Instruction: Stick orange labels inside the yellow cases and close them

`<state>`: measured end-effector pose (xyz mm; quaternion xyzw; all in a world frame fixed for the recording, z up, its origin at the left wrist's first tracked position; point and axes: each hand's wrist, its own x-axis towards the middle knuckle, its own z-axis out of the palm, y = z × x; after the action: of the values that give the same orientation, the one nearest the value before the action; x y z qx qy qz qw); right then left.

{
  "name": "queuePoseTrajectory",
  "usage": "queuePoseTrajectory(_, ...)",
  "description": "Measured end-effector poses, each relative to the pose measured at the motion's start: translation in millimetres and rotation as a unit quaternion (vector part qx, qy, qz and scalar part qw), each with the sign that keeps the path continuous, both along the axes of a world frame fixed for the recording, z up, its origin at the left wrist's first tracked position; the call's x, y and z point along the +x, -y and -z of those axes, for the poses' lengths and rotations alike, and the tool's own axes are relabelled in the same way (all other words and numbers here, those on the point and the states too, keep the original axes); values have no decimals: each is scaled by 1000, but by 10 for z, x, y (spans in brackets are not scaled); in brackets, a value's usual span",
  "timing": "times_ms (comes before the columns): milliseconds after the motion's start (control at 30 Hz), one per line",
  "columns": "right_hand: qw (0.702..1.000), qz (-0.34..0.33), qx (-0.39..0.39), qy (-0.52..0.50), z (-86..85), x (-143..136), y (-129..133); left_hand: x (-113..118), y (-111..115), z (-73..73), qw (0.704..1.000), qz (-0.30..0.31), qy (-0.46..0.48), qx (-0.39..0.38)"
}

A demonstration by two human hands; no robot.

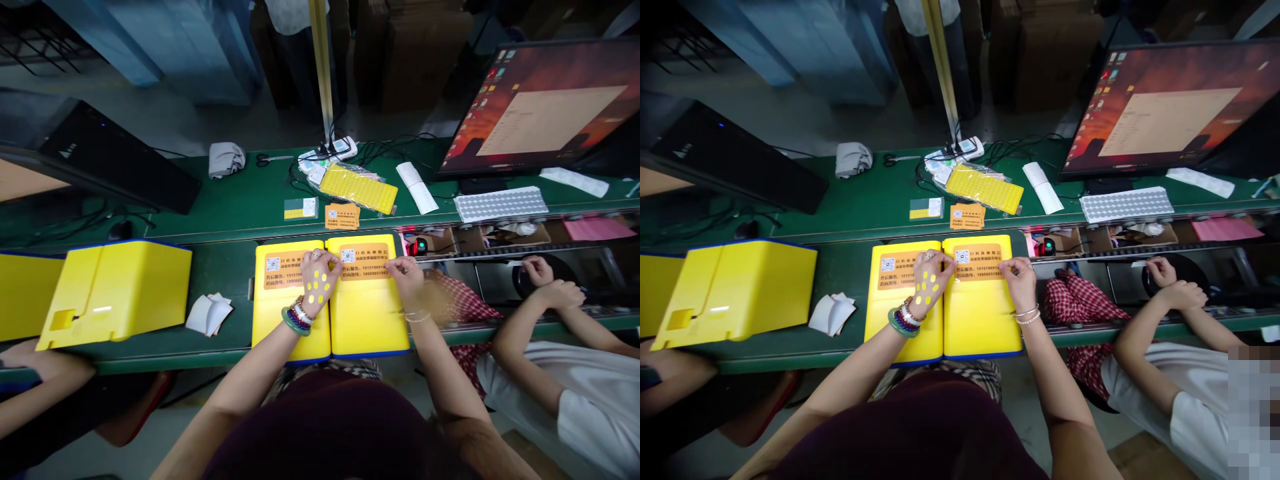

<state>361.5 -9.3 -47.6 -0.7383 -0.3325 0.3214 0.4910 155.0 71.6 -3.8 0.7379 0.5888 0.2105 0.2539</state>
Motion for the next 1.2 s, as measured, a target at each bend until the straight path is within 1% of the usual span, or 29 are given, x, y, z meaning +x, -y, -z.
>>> queuePoseTrajectory(333,999,0,5,34,59,8,7,21,19,-39,999,-3,-53,-8)
queuePoseTrajectory(567,998,-6,4,58,58,13,20,35,22,-40,998,-5,-62,-2)
queuePoseTrajectory(733,996,-19,-4,83,13,-10,21,30,27,-9,998,-3,-68,-1)
queuePoseTrajectory(800,992,-30,-16,118,-38,-28,24,30,33,-11,997,2,-78,7)
queuePoseTrajectory(867,981,-41,-44,184,-100,-36,33,33,36,-36,994,24,-109,22)
queuePoseTrajectory(933,962,-50,-82,256,-148,-23,55,41,39,-78,984,57,-165,42)
queuePoseTrajectory(1000,949,-54,-115,288,-162,15,96,60,47,-113,970,82,-221,64)
queuePoseTrajectory(1067,953,-63,-131,266,-136,64,156,103,74,-114,961,110,-238,94)
queuePoseTrajectory(1100,959,-69,-134,241,-114,87,192,140,96,-96,958,139,-228,110)
queuePoseTrajectory(1200,973,-84,-126,176,-44,133,297,311,188,10,937,275,-166,139)
